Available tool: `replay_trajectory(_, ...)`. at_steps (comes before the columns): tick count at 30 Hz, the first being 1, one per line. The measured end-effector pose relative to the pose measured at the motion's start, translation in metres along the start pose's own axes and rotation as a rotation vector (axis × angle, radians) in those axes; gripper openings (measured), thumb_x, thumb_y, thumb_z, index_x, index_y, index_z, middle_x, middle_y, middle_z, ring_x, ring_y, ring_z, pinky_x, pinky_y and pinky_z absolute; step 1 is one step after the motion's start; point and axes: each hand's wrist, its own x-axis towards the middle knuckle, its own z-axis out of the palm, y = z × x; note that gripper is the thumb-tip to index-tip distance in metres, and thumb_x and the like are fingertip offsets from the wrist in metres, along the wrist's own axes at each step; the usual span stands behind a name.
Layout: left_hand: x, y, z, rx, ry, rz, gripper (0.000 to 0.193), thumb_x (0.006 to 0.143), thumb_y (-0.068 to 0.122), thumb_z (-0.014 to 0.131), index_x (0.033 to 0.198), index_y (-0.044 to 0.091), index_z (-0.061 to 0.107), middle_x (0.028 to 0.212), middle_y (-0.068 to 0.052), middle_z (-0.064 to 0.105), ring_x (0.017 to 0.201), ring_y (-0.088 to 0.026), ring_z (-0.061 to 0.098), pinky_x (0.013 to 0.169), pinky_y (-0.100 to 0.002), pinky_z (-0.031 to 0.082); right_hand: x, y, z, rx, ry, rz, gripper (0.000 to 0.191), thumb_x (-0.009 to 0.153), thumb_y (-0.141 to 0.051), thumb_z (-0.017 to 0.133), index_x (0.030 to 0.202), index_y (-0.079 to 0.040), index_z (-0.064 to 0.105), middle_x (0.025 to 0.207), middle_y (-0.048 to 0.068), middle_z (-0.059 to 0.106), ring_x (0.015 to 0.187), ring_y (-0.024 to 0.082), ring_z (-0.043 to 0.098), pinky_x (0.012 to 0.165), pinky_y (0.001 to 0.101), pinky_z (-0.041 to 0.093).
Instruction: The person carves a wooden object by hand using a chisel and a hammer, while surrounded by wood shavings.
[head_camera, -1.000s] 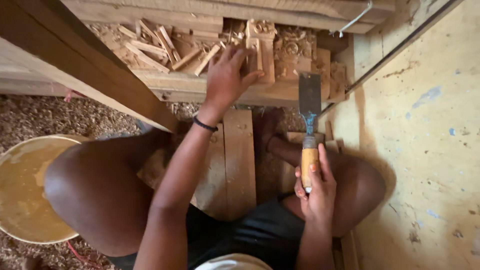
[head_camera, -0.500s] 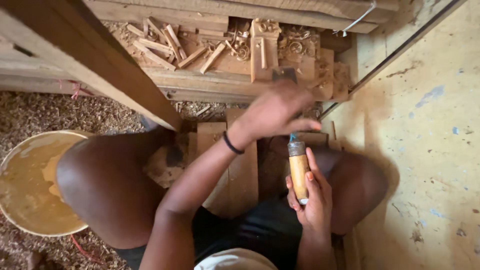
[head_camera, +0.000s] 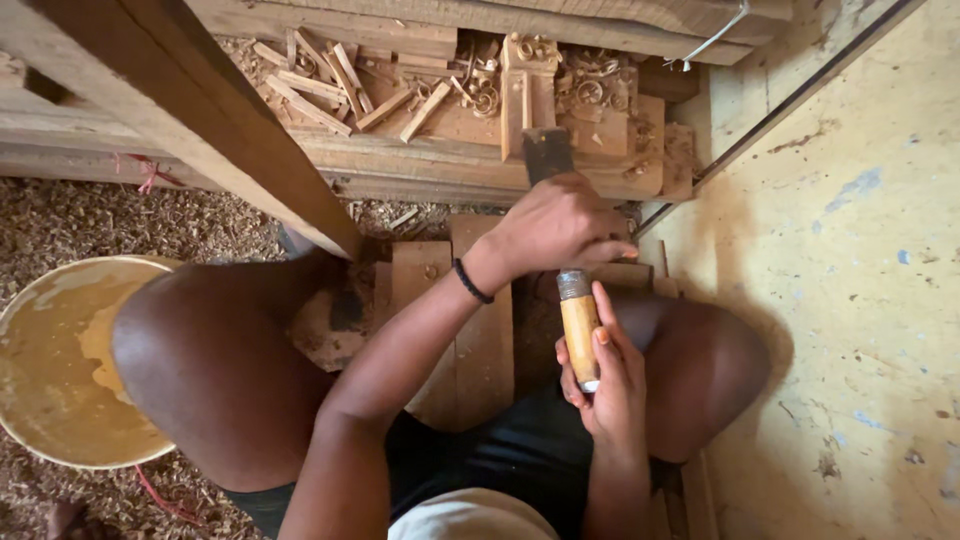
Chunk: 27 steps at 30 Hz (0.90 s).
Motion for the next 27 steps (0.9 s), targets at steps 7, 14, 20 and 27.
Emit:
replay_trajectory(7,-0.005,-0.003,0.003,-0.019,0.011,-0.057,0.028,0.09,0.039,0.075,0.08,0.012,0.075,0.071,-0.008,0.069,0.069,-0.031,0.067,0.075,-0.043,0.054,0.001,0.002,-0.003,0.02,-0.026,0.023,0.074,0.102,-0.038,0.054,0.165,-0.009,0.027,0.083,0.018,0.062,0.04,0.011,0.046,0.036,0.0221,0.037)
replay_trajectory(14,-0.004,-0.003,0.0,-0.004,0.033,-0.111,0.032,0.094,0.038,0.073,0.075,0.012,0.075,0.067,-0.011,0.067,0.066,-0.032,0.067,0.065,-0.045,0.053,-0.001,-0.005,0.006,-0.038,0.004,0.084,0.071,0.103,-0.037,0.053,0.165,-0.014,0.028,0.081,0.018,0.061,0.04,0.012,0.046,0.035,0.0225,0.037)
replay_trajectory(20,-0.007,-0.01,-0.001,-0.028,0.01,-0.166,0.036,0.094,0.041,0.074,0.072,0.012,0.075,0.065,-0.013,0.067,0.061,-0.035,0.066,0.057,-0.047,0.051,-0.006,-0.017,0.021,-0.115,0.015,0.149,0.068,0.102,-0.036,0.05,0.165,-0.019,0.029,0.078,0.016,0.06,0.041,0.011,0.045,0.034,0.0217,0.035)
replay_trajectory(27,-0.007,-0.017,0.004,-0.048,0.054,-0.149,0.029,0.091,0.041,0.074,0.075,0.017,0.078,0.066,-0.012,0.068,0.058,-0.034,0.065,0.054,-0.046,0.05,-0.004,-0.019,0.033,-0.162,0.037,0.134,0.068,0.103,-0.035,0.049,0.165,-0.02,0.026,0.075,0.013,0.058,0.039,0.011,0.045,0.033,0.0217,0.035)
